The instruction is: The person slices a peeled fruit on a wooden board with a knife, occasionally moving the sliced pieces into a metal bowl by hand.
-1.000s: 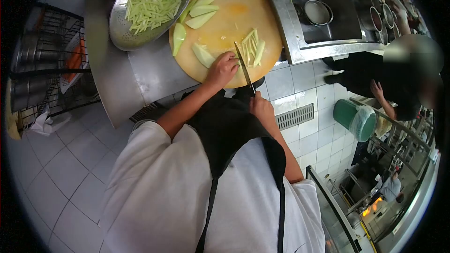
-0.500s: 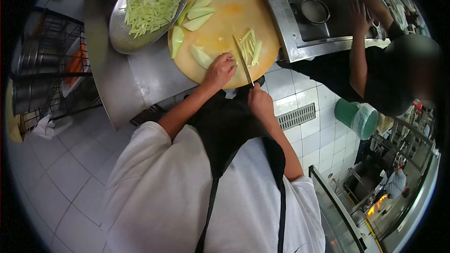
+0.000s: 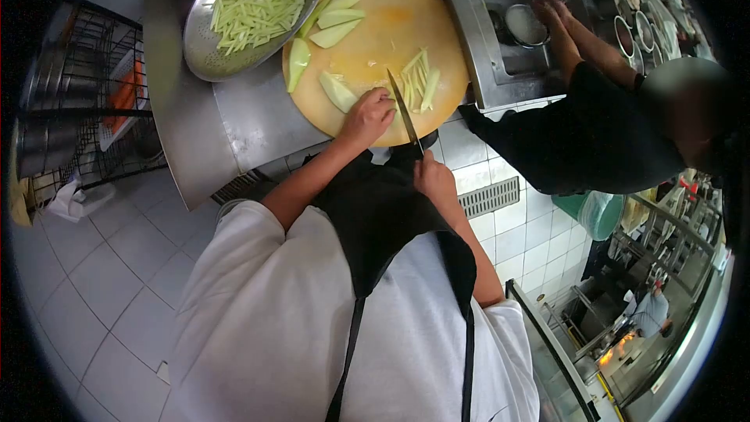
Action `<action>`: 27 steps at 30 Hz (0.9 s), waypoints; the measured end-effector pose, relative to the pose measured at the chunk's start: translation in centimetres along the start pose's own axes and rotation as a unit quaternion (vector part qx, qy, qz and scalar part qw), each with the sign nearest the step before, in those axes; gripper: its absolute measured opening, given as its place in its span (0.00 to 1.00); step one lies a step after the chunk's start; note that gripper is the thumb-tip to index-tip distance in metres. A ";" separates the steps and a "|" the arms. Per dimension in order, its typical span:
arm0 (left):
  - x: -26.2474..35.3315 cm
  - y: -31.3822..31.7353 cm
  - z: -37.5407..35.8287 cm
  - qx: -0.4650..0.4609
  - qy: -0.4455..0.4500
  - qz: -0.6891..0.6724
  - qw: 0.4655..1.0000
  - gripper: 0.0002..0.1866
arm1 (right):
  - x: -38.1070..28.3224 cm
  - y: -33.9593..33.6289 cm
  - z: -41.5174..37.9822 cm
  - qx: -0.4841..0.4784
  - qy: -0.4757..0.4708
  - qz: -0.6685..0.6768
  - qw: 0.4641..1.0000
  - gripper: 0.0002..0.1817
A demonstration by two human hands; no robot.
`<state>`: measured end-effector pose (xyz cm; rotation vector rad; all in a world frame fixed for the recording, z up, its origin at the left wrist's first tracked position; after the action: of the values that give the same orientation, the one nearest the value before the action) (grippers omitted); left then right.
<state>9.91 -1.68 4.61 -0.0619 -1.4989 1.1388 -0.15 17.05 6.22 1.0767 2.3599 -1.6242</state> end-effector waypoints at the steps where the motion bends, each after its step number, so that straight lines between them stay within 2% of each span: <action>1: 0.0 0.0 0.0 0.000 0.000 -0.004 1.000 0.11 | 0.0 0.0 -0.1 0.000 -0.002 -0.001 1.000 0.11; 11: 0.0 -0.2 0.2 0.001 0.014 -0.007 1.000 0.09 | -0.1 -0.4 -1.0 -0.010 -0.006 0.007 1.000 0.11; 14: 0.1 -0.3 0.2 0.002 0.017 -0.008 1.000 0.09 | 0.2 1.6 0.4 -0.021 0.012 0.008 1.000 0.10; 20: -0.2 0.0 0.1 -0.016 0.010 -0.005 1.000 0.11 | -1.0 -1.0 3.4 0.017 -0.007 -0.052 0.998 0.09; 23: 0.0 -0.2 -0.1 -0.005 0.017 0.004 1.000 0.11 | -1.3 -2.0 2.9 0.044 -0.025 -0.020 0.999 0.09; 27: 0.0 -0.1 -0.3 -0.010 0.013 0.005 1.000 0.11 | -0.4 -0.9 1.2 0.005 -0.026 -0.026 0.999 0.09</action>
<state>10.19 -1.56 4.57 -0.0965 -1.4885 1.1269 -0.71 15.69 6.56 0.9708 2.3686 -1.6607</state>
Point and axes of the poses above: each hand's wrist, its own z-axis towards the middle knuckle, its own y-axis out of the palm, x = y × z, the point moved 5 cm from there along z, towards the middle knuckle, and after that the axes turned 8 degrees about -x, right-handed, at the moved point
